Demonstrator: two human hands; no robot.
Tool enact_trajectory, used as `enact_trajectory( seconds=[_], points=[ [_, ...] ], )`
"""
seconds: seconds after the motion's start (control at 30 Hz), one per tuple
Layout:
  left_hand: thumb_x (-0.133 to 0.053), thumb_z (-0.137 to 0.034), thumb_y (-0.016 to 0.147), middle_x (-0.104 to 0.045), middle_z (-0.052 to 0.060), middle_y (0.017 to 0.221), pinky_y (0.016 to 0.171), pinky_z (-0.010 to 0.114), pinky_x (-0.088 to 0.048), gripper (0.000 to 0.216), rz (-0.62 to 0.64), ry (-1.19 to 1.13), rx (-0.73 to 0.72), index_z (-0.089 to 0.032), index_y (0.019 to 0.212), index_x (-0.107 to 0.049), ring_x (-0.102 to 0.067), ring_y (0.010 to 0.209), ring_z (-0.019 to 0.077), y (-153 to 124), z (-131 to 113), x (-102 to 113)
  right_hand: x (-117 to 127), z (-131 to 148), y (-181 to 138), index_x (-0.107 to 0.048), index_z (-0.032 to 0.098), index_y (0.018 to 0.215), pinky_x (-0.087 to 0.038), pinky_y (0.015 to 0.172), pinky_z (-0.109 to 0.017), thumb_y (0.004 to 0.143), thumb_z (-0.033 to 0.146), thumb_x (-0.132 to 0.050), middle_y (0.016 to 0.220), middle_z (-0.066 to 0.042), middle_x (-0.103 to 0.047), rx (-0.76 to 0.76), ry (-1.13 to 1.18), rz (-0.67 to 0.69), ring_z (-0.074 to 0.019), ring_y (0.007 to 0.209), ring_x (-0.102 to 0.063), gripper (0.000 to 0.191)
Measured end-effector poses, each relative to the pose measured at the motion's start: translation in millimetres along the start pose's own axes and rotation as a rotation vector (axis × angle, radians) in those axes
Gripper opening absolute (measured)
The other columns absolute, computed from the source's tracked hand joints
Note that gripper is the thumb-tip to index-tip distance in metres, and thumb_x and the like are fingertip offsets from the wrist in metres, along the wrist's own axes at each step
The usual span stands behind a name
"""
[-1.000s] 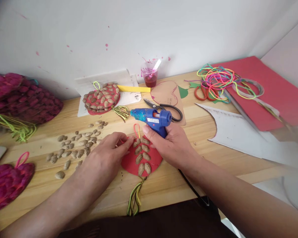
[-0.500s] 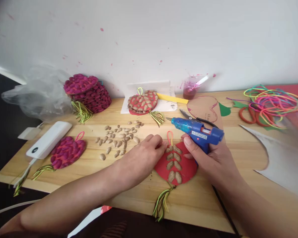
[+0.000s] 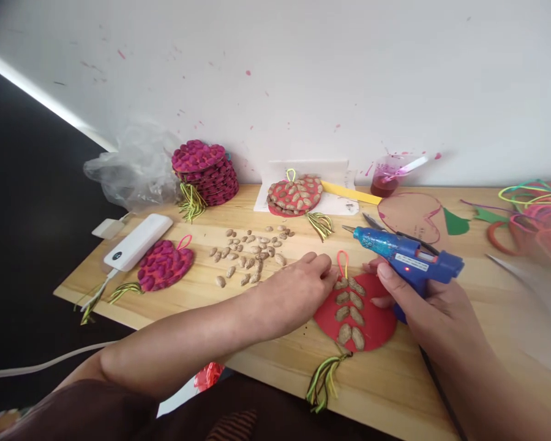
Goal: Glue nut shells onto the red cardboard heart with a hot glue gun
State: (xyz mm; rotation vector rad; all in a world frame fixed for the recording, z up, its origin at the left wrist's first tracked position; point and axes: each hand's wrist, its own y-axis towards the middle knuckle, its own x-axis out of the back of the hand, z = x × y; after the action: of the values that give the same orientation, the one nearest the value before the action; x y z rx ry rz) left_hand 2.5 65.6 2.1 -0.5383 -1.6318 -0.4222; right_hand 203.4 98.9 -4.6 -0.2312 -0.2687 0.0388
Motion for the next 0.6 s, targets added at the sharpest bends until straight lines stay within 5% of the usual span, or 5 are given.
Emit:
enact_trajectory(
  seconds=[0.17,0.4,0.6],
  points=[
    [-0.05,-0.008,0.093,-0.06,0.014,0.105,0.086,0.033,-0.05,0.015,0.005,-0.003,-0.005,-0.01,0.098,-0.064,-0.056,0.101,0.0257,0.8,1.4,-0.6,-3.7,-1.0,-1.8,-0.077,0.027,0.091,-0.063,0.067,-0.038,0.08,0.044,-0.079,0.11,-0.012,-0.076,0.049,-0.034,-0.041,-0.0231,0.074,-0.069,0.02],
    [-0.047,-0.006,0.095,-0.06,0.013,0.106,0.084,0.031,-0.049,0.019,0.041,-0.008,0.007,-0.009,0.102,-0.064,-0.056,0.101,0.0243,1.4,2.2,6.0,-8.4,0.9,-4.0,-0.074,0.024,0.089,-0.06,0.054,-0.028,0.081,0.038,-0.079,0.099,-0.013,-0.076,0.08,0.051,-0.079,-0.0191,0.065,-0.068,0.017],
    [-0.044,-0.007,0.096,-0.06,0.012,0.107,0.085,0.03,-0.048,0.022,0.051,-0.009,0.024,-0.01,0.105,-0.064,-0.055,0.102,0.023,1.8,0.6,5.0,-8.4,-13.6,2.0,-0.074,0.019,0.097,-0.062,0.051,-0.027,0.078,0.047,-0.078,0.096,-0.011,-0.077,0.155,0.038,-0.076,-0.0188,0.065,-0.069,0.034]
  ],
)
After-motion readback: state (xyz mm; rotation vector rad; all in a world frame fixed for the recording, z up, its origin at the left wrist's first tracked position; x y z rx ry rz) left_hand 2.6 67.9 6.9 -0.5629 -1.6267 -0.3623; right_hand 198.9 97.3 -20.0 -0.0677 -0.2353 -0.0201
